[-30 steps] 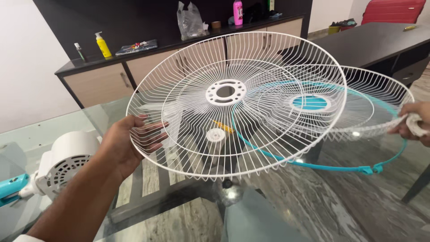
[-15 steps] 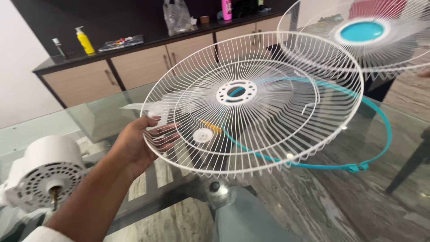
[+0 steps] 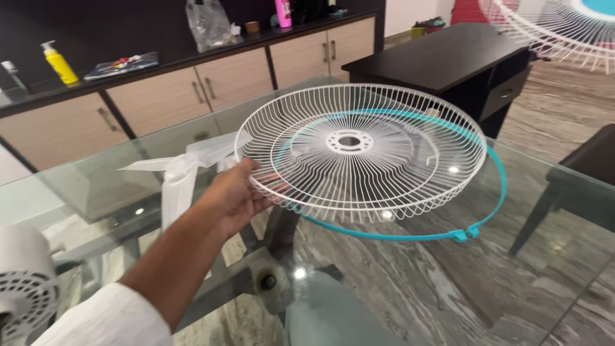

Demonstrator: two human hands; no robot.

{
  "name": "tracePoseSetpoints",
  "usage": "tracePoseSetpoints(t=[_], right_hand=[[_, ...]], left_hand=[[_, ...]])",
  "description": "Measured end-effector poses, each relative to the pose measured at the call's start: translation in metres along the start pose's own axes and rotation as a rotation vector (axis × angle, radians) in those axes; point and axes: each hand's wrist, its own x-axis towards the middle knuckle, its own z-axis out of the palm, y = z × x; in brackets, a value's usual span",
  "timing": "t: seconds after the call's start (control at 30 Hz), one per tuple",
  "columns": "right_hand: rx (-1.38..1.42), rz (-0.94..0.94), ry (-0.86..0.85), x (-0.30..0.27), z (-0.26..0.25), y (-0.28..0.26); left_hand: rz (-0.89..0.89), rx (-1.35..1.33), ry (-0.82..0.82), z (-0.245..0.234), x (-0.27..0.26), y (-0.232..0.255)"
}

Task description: The person assembles a teal and white LG pedestal fan on a glass table. They attach the front grille, insert the fan blades, secure the rear grille with a screwdriver, and then attach the fan head to the base.

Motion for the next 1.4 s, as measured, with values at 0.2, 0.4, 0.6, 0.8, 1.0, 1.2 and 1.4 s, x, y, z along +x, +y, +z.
tracePoseSetpoints(t=[0.2, 0.4, 0.6, 0.8, 1.0, 1.2, 1.4], right_hand=[[0.022, -0.026, 0.008, -0.032, -0.011, -0.01], [0.025, -0.053, -0.008, -0.052, -0.003, -0.026], [0.037, -0.076, -0.046, -0.07, 0.001, -0.038], [0.067, -0.108, -0.093, -0.085, 0.023, -0.047], [0.111, -0.113, -0.13, -0.103, 0.044, -0.043], [0.084, -0.155, -0.325, -0.095, 0.069, -0.038], [0.173, -0.231, -0.267, -0.099, 0.107, -0.029]], left_hand=[[-0.005, -0.036, -0.057, 0.03, 0.031, -0.022], [-0.079, 0.053, -0.068, 0.038, 0.044, -0.027], [-0.05, 0.264, -0.078, 0.029, 0.048, -0.02], [0.124, 0.404, 0.055, 0.028, 0.028, 0.013], [0.111, 0.026, -0.131, 0.037, -0.02, 0.054], [0.227, 0.138, -0.203, 0.02, -0.053, 0.058], [0.185, -0.06, -0.051, -0.017, -0.066, 0.049]])
